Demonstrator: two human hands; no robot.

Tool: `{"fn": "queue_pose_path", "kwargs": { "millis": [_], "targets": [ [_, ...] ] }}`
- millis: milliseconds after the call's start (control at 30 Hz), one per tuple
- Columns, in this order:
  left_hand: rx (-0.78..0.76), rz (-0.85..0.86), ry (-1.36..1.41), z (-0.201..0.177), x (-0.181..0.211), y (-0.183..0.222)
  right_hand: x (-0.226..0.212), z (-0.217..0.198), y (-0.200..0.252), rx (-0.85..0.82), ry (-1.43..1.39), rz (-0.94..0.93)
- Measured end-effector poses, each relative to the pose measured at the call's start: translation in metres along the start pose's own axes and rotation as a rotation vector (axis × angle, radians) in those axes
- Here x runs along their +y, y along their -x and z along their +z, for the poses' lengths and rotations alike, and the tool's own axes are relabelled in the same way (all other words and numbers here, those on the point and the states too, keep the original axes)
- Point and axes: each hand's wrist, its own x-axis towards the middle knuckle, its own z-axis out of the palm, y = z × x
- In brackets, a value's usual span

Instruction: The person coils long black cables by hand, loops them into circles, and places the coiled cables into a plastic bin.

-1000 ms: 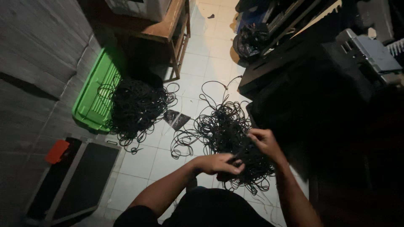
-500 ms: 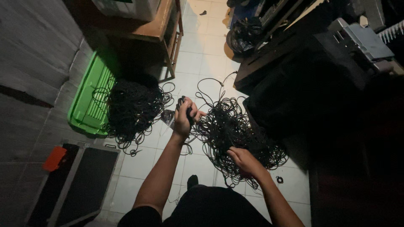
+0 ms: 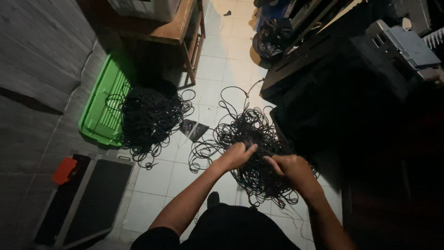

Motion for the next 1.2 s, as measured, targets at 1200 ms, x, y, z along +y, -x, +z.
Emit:
{"fn": "queue_pose_path", "kwargs": {
  "millis": [1200],
  "targets": [
    [0.465, 0.314, 1.192, -0.084, 0.034, 0.027, 0.013, 0.095, 0.007, -0.221, -0.456, 0.213]
  ]
}}
